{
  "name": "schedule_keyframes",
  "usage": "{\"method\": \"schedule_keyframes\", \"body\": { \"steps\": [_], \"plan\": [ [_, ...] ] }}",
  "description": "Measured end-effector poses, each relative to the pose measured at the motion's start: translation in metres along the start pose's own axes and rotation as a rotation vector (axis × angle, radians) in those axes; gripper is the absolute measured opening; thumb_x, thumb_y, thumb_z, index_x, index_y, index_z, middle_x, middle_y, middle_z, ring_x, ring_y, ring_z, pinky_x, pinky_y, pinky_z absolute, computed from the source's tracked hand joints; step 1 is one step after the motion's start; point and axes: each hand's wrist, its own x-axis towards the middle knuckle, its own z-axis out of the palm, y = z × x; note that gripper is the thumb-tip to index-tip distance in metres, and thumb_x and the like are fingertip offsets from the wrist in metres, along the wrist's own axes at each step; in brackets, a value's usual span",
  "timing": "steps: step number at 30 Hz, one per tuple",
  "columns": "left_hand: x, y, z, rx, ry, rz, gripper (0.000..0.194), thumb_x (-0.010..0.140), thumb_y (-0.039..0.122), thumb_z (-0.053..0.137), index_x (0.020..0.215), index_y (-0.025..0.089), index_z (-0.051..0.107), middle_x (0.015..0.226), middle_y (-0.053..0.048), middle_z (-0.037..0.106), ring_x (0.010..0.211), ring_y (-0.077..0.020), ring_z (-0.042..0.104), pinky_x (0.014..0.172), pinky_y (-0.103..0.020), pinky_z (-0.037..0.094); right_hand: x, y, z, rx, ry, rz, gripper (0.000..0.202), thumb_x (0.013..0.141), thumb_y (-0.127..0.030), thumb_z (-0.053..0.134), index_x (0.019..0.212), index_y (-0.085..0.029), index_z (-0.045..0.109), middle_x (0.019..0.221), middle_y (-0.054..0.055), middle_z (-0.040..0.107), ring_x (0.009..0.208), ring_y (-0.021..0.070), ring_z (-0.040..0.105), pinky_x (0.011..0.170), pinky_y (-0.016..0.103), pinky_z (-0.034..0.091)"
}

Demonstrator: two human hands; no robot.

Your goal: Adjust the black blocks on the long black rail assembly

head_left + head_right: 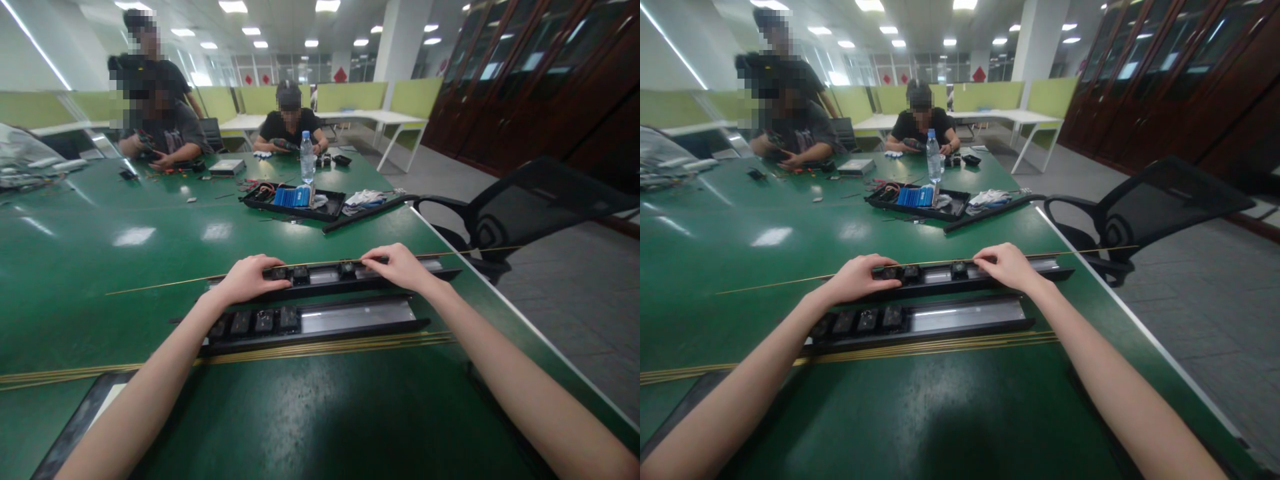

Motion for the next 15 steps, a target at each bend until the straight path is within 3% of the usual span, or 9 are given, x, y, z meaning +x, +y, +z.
{"method": "schedule_keyframes", "body": {
  "steps": [12,15],
  "plan": [
    [-0.0006,-0.0023,0.0014,-0.016,0.005,0.002,0.061,0.082,0.072,0.058,0.116,0.024,0.073,0.111,-0.007,0.075,0.101,-0.0284,0.068,0.086,-0.034,0.050,-0.0005,-0.0052,-0.0024,-0.031,0.052,-0.052,0.023,0.087,-0.037,0.065,0.100,-0.024,0.079,0.095,0.005,0.079,0.085,0.0234,0.071,0.070,0.032,0.053],
    [-0.0002,-0.0021,0.0014,-0.011,0.002,-0.002,0.062,0.082,0.072,0.058,0.117,0.024,0.073,0.112,-0.007,0.075,0.102,-0.0284,0.068,0.087,-0.034,0.050,0.0002,-0.0065,0.0021,-0.066,0.123,-0.129,0.020,0.090,-0.034,0.064,0.098,-0.025,0.080,0.097,0.005,0.079,0.090,0.0242,0.069,0.079,0.036,0.054]
  ]
}}
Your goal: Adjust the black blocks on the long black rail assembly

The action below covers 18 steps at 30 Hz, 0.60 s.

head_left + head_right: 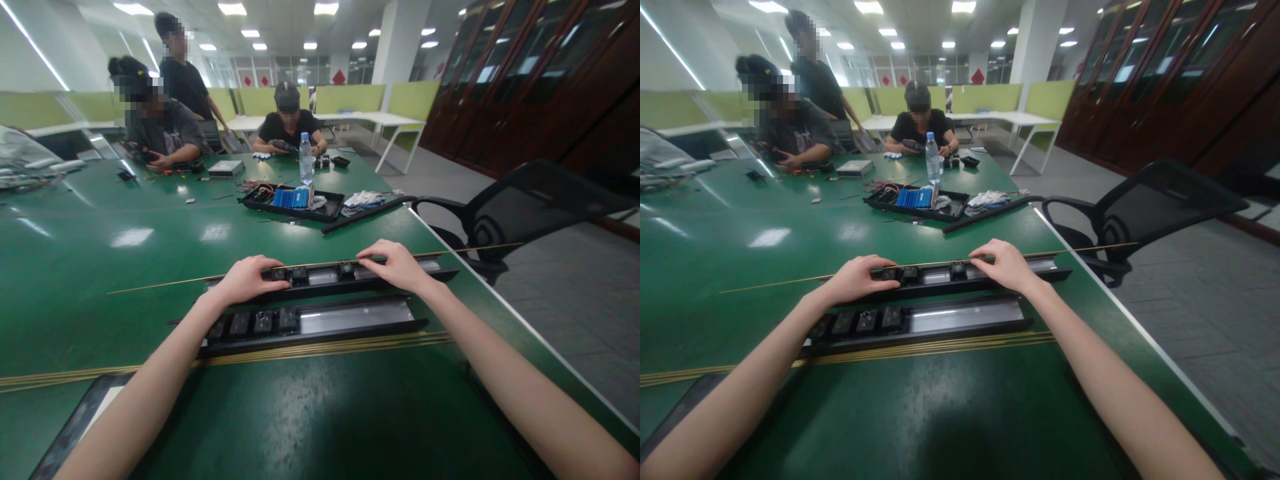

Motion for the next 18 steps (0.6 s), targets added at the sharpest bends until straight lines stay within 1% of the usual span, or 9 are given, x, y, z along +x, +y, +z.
{"method": "schedule_keyframes", "body": {
  "steps": [2,5,11,18],
  "plan": [
    [0.000,0.000,0.000,0.004,0.001,0.000,0.062,0.082,0.073,0.057,0.116,0.024,0.073,0.112,-0.007,0.075,0.102,-0.0285,0.068,0.087,-0.034,0.050,0.000,-0.002,0.005,-0.002,0.036,-0.057,0.019,0.091,-0.031,0.063,0.096,-0.024,0.080,0.096,0.006,0.079,0.091,0.0245,0.068,0.084,0.039,0.053],
    [0.000,0.001,-0.001,0.006,0.009,0.001,0.062,0.082,0.072,0.057,0.116,0.023,0.073,0.112,-0.006,0.075,0.103,-0.0288,0.068,0.087,-0.035,0.050,0.000,-0.004,0.011,0.017,0.042,-0.095,0.018,0.091,-0.028,0.063,0.094,-0.024,0.080,0.092,0.006,0.078,0.088,0.0243,0.068,0.082,0.040,0.053],
    [-0.001,0.000,0.000,0.003,0.010,0.004,0.061,0.082,0.072,0.057,0.117,0.024,0.073,0.111,-0.006,0.075,0.101,-0.0285,0.069,0.087,-0.035,0.050,0.000,-0.003,0.012,0.058,0.031,-0.058,0.017,0.091,-0.027,0.063,0.096,-0.024,0.080,0.092,0.006,0.078,0.088,0.0235,0.068,0.081,0.038,0.053],
    [0.000,0.000,0.000,-0.012,0.005,-0.001,0.062,0.082,0.072,0.059,0.116,0.023,0.074,0.112,-0.006,0.075,0.102,-0.0287,0.068,0.087,-0.035,0.050,0.000,0.000,0.012,0.098,0.026,-0.016,0.018,0.091,-0.030,0.064,0.096,-0.024,0.080,0.091,0.005,0.078,0.087,0.0231,0.068,0.080,0.037,0.054]
  ]
}}
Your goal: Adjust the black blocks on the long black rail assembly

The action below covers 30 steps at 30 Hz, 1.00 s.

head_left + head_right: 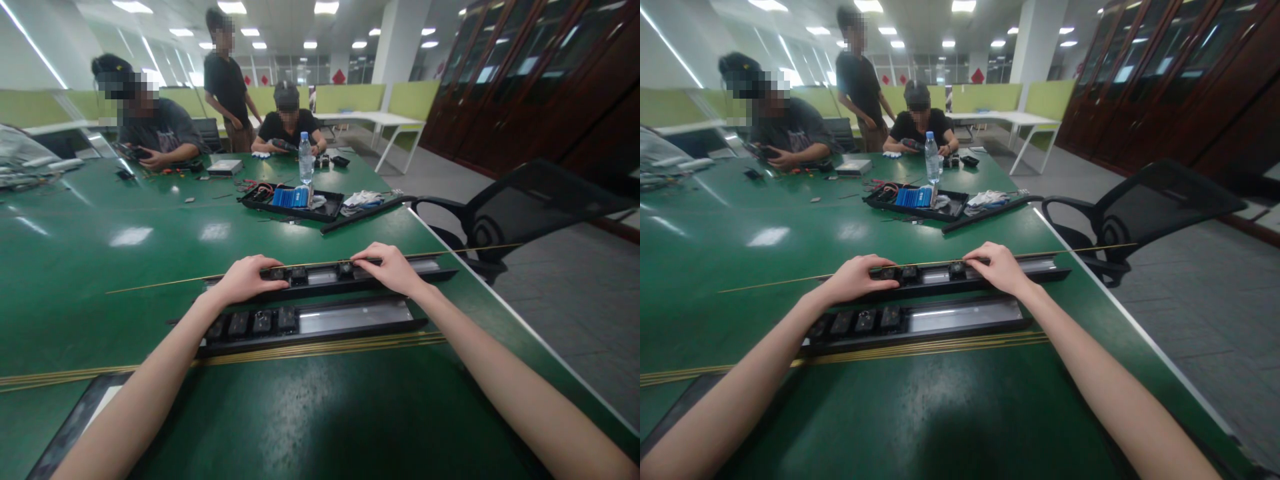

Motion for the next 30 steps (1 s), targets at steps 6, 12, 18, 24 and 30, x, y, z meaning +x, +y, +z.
{"method": "schedule_keyframes", "body": {
  "steps": [6,12,18,24,30],
  "plan": [
    [0.0008,-0.0017,0.0008,-0.010,-0.001,-0.001,0.060,0.081,0.071,0.060,0.116,0.025,0.074,0.112,-0.006,0.075,0.102,-0.0281,0.068,0.086,-0.034,0.050,-0.0004,0.0030,-0.0013,0.003,-0.005,0.013,0.017,0.091,-0.030,0.065,0.096,-0.025,0.080,0.092,0.005,0.077,0.087,0.0224,0.069,0.079,0.036,0.054],
    [0.0004,-0.0022,0.0009,-0.012,0.001,0.000,0.059,0.082,0.070,0.060,0.117,0.024,0.074,0.113,-0.006,0.075,0.102,-0.0279,0.068,0.087,-0.034,0.050,0.0002,0.0037,-0.0043,-0.003,-0.005,0.012,0.016,0.090,-0.030,0.065,0.094,-0.025,0.080,0.091,0.004,0.078,0.087,0.0225,0.069,0.079,0.036,0.054],
    [-0.0002,-0.0007,-0.0005,-0.002,0.002,0.007,0.061,0.082,0.072,0.059,0.116,0.023,0.074,0.112,-0.006,0.076,0.102,-0.0284,0.069,0.087,-0.034,0.051,0.0009,0.0013,-0.0065,0.002,-0.008,0.018,0.016,0.088,-0.031,0.066,0.092,-0.025,0.081,0.091,0.005,0.078,0.087,0.0234,0.070,0.081,0.038,0.054],
    [0.0001,-0.0007,-0.0010,-0.005,-0.010,-0.006,0.061,0.080,0.072,0.059,0.117,0.025,0.075,0.112,-0.006,0.076,0.102,-0.0284,0.069,0.087,-0.034,0.052,0.0011,0.0001,-0.0080,0.025,-0.008,0.029,0.017,0.088,-0.033,0.066,0.091,-0.025,0.081,0.091,0.005,0.078,0.085,0.0235,0.070,0.079,0.037,0.055],
    [-0.0003,0.0042,-0.0049,-0.043,-0.025,-0.022,0.063,0.080,0.072,0.060,0.117,0.024,0.075,0.113,-0.006,0.077,0.103,-0.0295,0.071,0.089,-0.035,0.052,0.0006,0.0015,-0.0093,0.024,-0.016,0.037,0.017,0.088,-0.034,0.066,0.091,-0.025,0.081,0.092,0.005,0.078,0.086,0.0231,0.071,0.079,0.036,0.054]
  ]
}}
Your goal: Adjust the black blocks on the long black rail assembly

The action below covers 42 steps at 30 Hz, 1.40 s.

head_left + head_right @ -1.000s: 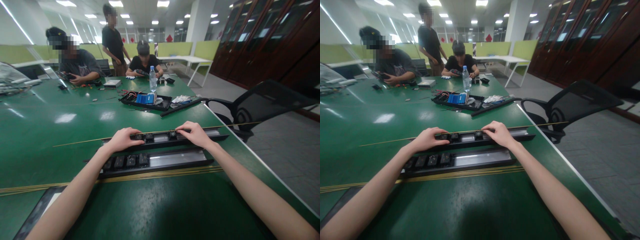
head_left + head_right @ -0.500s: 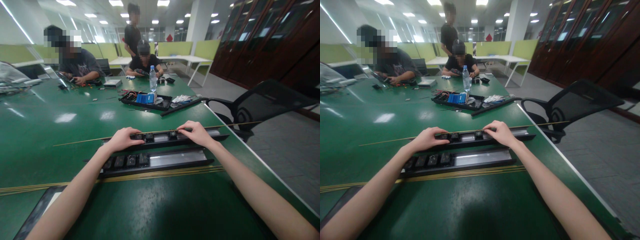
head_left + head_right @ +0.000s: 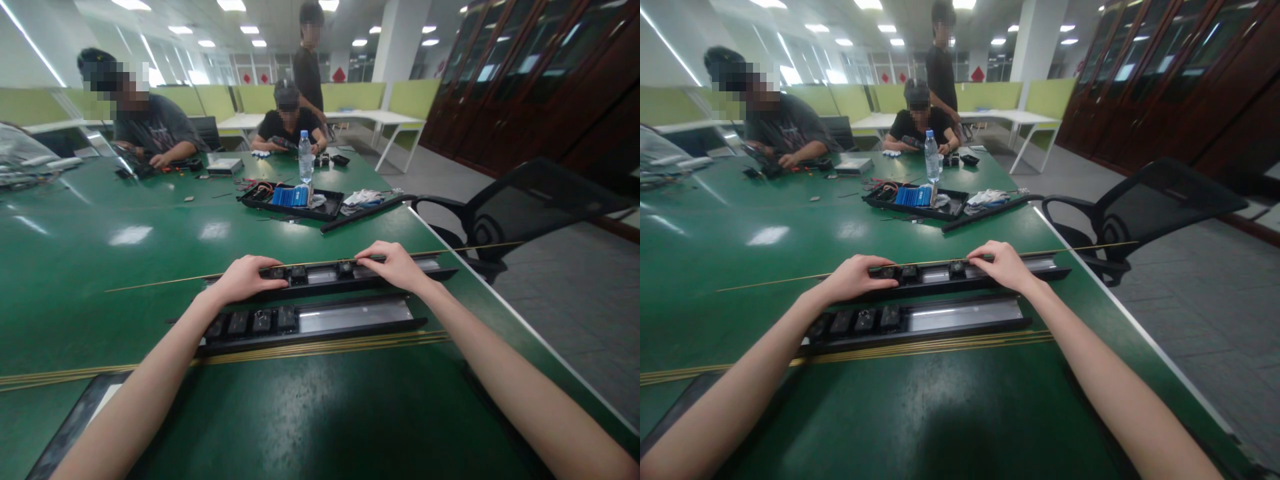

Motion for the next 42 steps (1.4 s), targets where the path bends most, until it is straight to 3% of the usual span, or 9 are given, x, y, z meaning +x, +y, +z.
{"method": "schedule_keyframes", "body": {
  "steps": [17,42],
  "plan": [
    [0.001,-0.002,-0.001,-0.052,-0.027,-0.019,0.060,0.078,0.070,0.063,0.116,0.026,0.075,0.110,-0.003,0.078,0.099,-0.0283,0.072,0.085,-0.032,0.052,0.001,0.004,-0.006,0.002,-0.018,0.047,0.016,0.085,-0.033,0.069,0.088,-0.022,0.080,0.089,0.005,0.077,0.084,0.0226,0.070,0.072,0.033,0.053],
    [0.002,-0.001,-0.001,-0.064,-0.032,-0.032,0.059,0.076,0.070,0.063,0.114,0.026,0.076,0.107,-0.003,0.078,0.096,-0.0285,0.072,0.081,-0.032,0.053,0.000,0.013,-0.017,0.011,-0.065,0.078,0.018,0.084,-0.038,0.070,0.087,-0.023,0.080,0.089,0.003,0.080,0.085,0.0241,0.072,0.076,0.035,0.055]
  ]
}}
